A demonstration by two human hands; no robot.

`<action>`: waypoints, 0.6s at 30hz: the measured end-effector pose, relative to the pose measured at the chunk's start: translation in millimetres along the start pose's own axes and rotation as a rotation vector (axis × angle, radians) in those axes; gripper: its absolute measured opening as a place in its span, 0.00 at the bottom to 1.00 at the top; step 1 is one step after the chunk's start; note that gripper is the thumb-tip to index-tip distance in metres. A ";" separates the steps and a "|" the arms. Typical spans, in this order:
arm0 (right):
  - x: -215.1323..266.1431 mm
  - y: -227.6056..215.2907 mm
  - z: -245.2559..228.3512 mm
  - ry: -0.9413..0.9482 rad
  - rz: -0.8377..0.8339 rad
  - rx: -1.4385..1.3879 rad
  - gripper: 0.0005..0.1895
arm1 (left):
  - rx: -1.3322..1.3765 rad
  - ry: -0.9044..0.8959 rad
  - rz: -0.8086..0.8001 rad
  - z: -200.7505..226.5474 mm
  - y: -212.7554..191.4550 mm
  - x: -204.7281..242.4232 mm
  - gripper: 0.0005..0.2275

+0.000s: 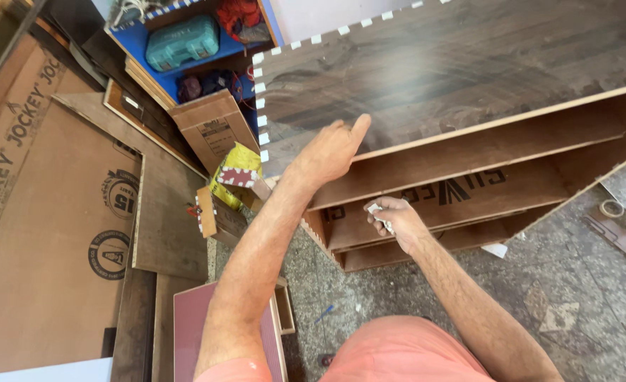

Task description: The person applies small white edge-banding pieces to the edges of a dark wooden cabinet. They press each piece into place along the top and side edges, moving systematically around the cabinet.

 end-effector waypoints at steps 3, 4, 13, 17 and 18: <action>14.3 12.9 -30.3 -0.035 -0.002 -0.079 0.08 | 0.178 -0.098 0.013 -7.4 -3.6 13.9 0.21; 18.4 18.5 -40.0 -0.050 -0.021 -0.098 0.08 | 0.249 -0.131 0.028 -7.1 -2.1 22.8 0.22; -23.6 54.8 -77.2 -0.269 -0.004 -0.121 0.08 | 0.379 -0.325 0.510 24.8 21.2 98.6 0.19; -60.3 30.3 -38.0 -0.255 0.084 -0.036 0.07 | 0.309 -0.537 0.401 1.4 18.9 108.3 0.15; -65.0 22.6 -19.7 -0.203 0.114 -0.004 0.06 | 0.234 -0.390 0.501 4.4 -2.1 103.8 0.19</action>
Point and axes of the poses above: each hand's wrist, its own x-axis away from the middle knuckle, its own y-axis out of the palm, z = x × y, the point moved 9 cm from there along -x, towards the middle knuckle, and after that the axes turned 2 degrees about -z, right-handed, at the moved point
